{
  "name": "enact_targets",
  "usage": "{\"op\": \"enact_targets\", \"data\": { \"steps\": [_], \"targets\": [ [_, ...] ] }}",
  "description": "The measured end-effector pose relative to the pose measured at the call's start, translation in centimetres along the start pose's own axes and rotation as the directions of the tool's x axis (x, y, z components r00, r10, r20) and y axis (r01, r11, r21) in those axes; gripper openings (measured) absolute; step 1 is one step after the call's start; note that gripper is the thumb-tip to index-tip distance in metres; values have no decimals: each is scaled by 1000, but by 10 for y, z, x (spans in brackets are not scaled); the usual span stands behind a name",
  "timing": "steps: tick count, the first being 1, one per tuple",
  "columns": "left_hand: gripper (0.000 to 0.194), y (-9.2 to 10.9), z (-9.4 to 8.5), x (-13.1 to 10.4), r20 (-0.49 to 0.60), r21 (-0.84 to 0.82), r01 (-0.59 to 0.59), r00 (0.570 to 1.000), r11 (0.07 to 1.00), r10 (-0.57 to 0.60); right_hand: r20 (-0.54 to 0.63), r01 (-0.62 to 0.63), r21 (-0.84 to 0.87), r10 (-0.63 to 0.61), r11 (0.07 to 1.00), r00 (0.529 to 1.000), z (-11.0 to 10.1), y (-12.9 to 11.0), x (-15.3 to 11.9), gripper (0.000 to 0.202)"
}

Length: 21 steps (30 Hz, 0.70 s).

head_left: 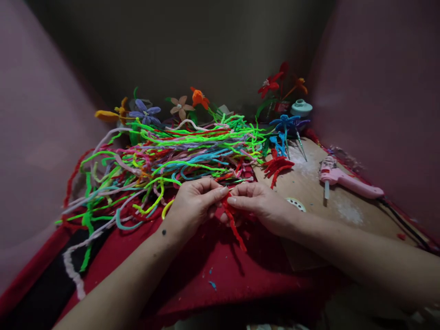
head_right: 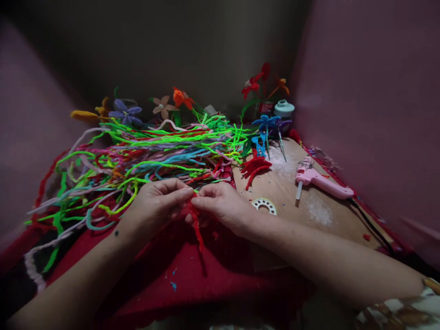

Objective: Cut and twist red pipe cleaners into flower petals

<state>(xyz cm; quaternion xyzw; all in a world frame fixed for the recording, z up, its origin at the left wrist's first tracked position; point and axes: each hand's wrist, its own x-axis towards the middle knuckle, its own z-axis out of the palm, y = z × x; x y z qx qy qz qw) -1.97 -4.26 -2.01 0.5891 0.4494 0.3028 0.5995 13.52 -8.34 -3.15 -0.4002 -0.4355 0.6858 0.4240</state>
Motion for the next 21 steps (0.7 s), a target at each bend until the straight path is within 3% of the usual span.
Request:
{"op": "enact_targets", "data": {
  "steps": [4,11,14,18,21],
  "targets": [
    [20,4,4,-4,-5,57,3,1000,998,-3,-2,-55,-55,55,997,998,2,-1,0,16],
    [18,4,8,-7,-36,96,-57,997,994,61,29,-108,9,108,994,994,-1,3,1,16],
    [24,3,9,-6,-69,48,-96,993,994,99,-49,-30,37,31,999,998,-2,2,2,17],
    [27,-1,7,-4,91,-51,76,993,996,-71,-244,124,105,-95,987,965,-4,0,3,18],
    [29,-4,8,-4,248,-52,195,953,979,-176,-260,127,148,-86,981,962,-5,2,6,22]
  ]
}}
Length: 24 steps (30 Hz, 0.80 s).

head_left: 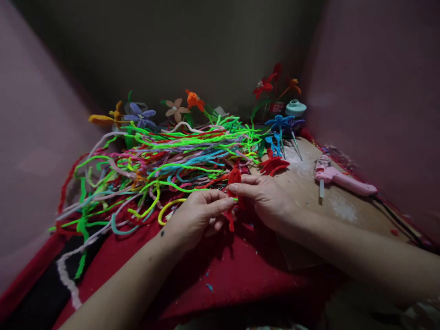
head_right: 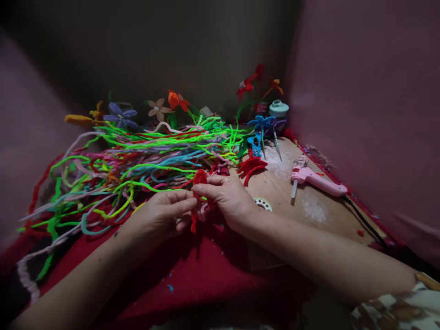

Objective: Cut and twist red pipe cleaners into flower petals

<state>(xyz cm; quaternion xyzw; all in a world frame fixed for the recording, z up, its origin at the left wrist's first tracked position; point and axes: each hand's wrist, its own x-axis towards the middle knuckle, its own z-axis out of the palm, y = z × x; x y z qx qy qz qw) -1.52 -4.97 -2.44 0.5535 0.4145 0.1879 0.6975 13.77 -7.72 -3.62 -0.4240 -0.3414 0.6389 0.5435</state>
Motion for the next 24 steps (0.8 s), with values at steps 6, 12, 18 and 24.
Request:
{"op": "enact_targets", "data": {
  "steps": [6,12,18,24],
  "targets": [
    [22,0,10,-3,-99,163,-152,981,975,170,45,11,158,-19,987,999,-3,7,5,19],
    [13,-4,18,-4,-124,371,-257,939,892,322,-33,-28,209,36,978,999,-2,5,5,20],
    [18,-1,19,-5,-29,323,-206,973,924,227,-45,-9,187,18,982,999,-1,4,5,22],
    [20,-4,20,-9,60,471,-252,965,845,254,-48,-85,190,96,978,994,-2,5,5,23]
  ]
}}
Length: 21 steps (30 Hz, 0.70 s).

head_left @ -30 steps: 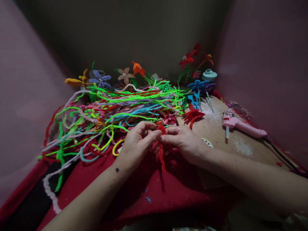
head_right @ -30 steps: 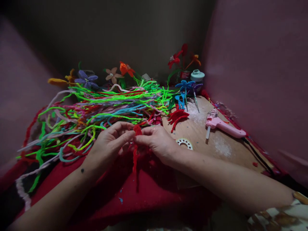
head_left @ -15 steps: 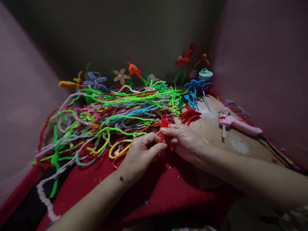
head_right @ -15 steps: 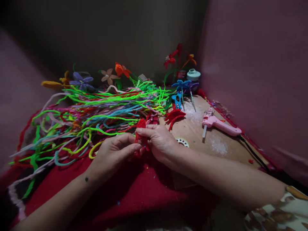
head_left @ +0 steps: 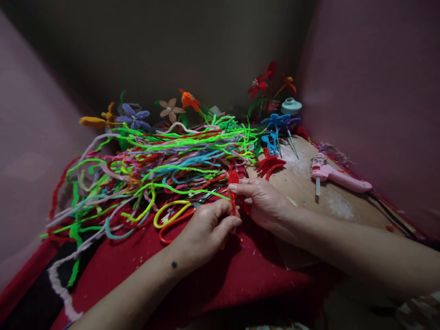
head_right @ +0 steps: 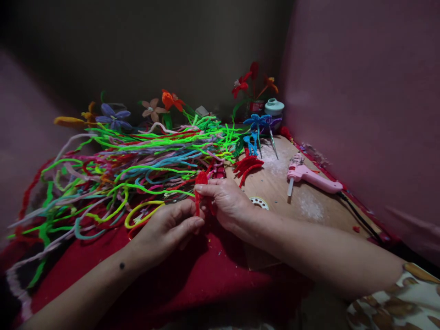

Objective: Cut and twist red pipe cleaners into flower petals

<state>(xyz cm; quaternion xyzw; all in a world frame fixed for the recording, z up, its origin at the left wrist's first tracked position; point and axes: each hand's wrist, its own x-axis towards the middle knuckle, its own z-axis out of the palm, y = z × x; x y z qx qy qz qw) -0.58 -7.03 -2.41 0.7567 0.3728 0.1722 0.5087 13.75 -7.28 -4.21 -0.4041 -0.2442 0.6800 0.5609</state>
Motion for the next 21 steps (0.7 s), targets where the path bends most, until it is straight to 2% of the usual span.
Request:
{"op": "enact_targets", "data": {
  "steps": [4,5,6,8,9,11,13,15,21],
  "targets": [
    [15,-1,-1,-8,156,169,-166,978,971,140,-123,78,40,-72,996,990,-4,-14,6,14],
    [14,-1,-3,-9,156,216,-210,972,954,179,-152,97,48,-89,994,984,-5,-17,8,12],
    [13,-1,-6,-9,103,257,-235,971,937,216,-158,100,57,-89,993,983,-6,-20,9,11],
    [10,-5,-14,-7,-117,309,-239,951,921,286,-117,65,68,-57,996,992,-7,-20,10,12],
    [13,-7,-17,-5,-231,332,-242,916,912,327,-84,34,70,-28,997,996,-7,-19,10,12],
    [23,-15,-22,-1,-301,407,-297,849,864,434,-33,-27,77,30,997,999,-7,-13,9,11],
    [27,-23,-24,3,-232,504,-361,818,784,526,2,-76,96,76,993,997,-7,-7,8,10],
    [27,-29,-22,5,-152,568,-387,818,726,555,41,-106,110,102,988,994,-7,-3,8,9],
    [21,-23,-22,3,-70,527,-420,845,739,530,149,-127,70,116,989,982,-11,3,8,8]
  ]
}}
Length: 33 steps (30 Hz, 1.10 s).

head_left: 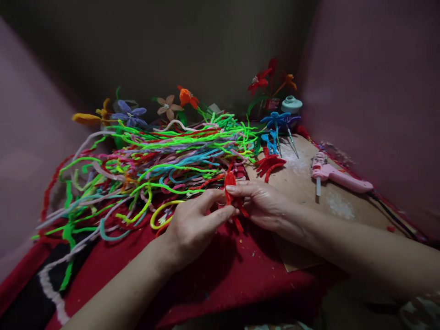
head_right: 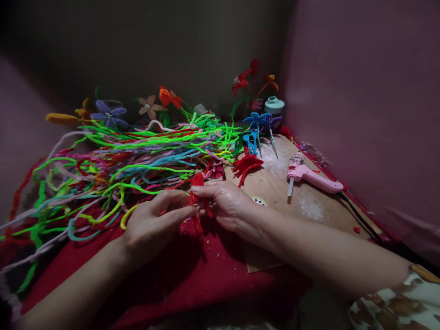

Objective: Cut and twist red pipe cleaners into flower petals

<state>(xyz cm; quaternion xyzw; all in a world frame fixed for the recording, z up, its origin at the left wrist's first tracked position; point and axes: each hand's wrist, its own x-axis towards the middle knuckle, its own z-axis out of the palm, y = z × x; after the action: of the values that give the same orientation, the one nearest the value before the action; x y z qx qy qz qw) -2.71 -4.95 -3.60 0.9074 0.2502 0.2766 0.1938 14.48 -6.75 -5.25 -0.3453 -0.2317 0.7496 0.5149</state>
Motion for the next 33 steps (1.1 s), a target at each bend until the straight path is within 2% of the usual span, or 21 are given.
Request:
{"op": "enact_targets", "data": {
  "steps": [5,8,12,14,18,22,27,30,33],
  "targets": [
    [21,6,-10,4,15,-138,12,1000,990,-10,7,42,-92,-41,995,999,2,-1,-2,8],
    [18,6,-17,6,50,-178,-39,998,983,49,1,41,-181,-42,983,999,4,-2,-3,9],
    [17,7,-26,6,14,-137,-138,990,981,141,72,77,-285,-59,956,996,4,-3,-3,11],
    [16,9,-31,6,19,-119,-128,991,985,131,97,81,-327,-52,941,994,3,-3,-3,3],
    [11,13,-36,7,21,-86,-65,997,994,67,116,80,-391,-37,917,993,5,-6,-6,7],
    [10,13,-34,8,43,-72,-39,998,997,43,131,108,-414,-58,904,990,6,-7,-7,5],
    [6,8,-22,8,20,-19,42,999,999,-41,108,115,-372,-80,921,991,5,-3,-6,3],
    [10,8,-14,6,31,32,14,999,999,-15,97,97,-342,-68,934,993,4,-2,-5,5],
    [19,10,-12,6,85,13,-23,996,1000,21,92,131,-355,-105,925,990,4,-3,-4,8]
  ]
}}
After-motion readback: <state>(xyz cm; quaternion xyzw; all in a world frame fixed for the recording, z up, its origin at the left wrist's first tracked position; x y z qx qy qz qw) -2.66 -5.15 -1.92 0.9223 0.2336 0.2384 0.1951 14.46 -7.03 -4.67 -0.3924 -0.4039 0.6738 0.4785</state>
